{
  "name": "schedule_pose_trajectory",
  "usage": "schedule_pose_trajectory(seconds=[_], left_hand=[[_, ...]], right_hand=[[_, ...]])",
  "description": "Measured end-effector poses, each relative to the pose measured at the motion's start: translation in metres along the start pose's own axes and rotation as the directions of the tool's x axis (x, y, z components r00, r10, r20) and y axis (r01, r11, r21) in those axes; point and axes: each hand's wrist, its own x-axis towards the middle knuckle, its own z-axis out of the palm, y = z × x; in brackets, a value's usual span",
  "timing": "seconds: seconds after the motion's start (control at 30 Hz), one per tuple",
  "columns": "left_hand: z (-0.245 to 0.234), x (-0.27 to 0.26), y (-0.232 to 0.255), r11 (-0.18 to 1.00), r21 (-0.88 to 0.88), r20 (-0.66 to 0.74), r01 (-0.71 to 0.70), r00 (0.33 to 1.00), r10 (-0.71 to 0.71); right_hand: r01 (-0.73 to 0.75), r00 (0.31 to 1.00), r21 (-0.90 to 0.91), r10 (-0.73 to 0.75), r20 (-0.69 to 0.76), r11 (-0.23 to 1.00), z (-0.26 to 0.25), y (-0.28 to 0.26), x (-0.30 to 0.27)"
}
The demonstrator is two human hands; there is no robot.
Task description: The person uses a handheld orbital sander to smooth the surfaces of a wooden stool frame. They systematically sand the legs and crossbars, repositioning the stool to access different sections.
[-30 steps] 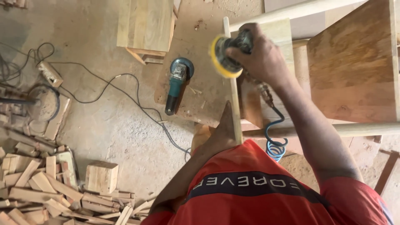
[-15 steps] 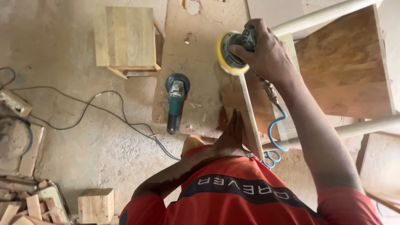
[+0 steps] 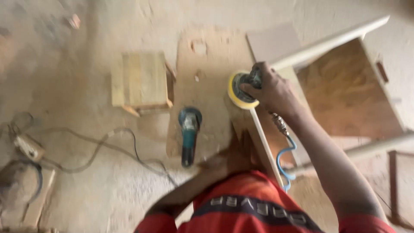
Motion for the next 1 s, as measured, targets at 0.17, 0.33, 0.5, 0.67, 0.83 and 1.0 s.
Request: schedule_pose_trajectory(seconds=[0.17, 0.33, 0.5, 0.67, 0.83, 1.0], left_hand=[[0.003, 0.025, -0.03, 0.986, 0.143, -0.09, -0.09, 0.991, 0.103], [0.007, 0.017, -0.053, 0.991, 0.102, -0.066, -0.082, 0.994, 0.089], [-0.04, 0.011, -0.05, 0.947, -0.235, 0.201, 0.221, 0.964, -0.175], [-0.136, 0.031, -0.035, 0.856, -0.411, 0.25, 0.313, 0.942, -0.225], [-0.141, 0.043, -0.05, 0.854, -0.393, 0.283, 0.342, 0.928, -0.242], [-0.158, 0.059, -0.061, 0.838, -0.416, 0.274, 0.354, 0.927, -0.256]], right_hand=[[0.277, 0.946, -0.318, -0.315, -0.076, 0.907, 0.022, -0.011, 0.026], [0.238, 0.965, -0.29, -0.259, -0.034, 0.927, 0.017, -0.006, 0.001], [0.196, 0.976, -0.194, -0.211, -0.059, 0.961, 0.008, 0.045, -0.026], [-0.093, 0.99, -0.119, 0.105, 0.094, 0.989, 0.001, 0.078, -0.052], [0.038, 0.992, 0.127, -0.052, 0.113, 0.991, 0.015, 0.118, -0.025], [-0.063, 0.977, 0.317, -0.006, 0.212, 0.946, 0.0, 0.083, 0.023]])
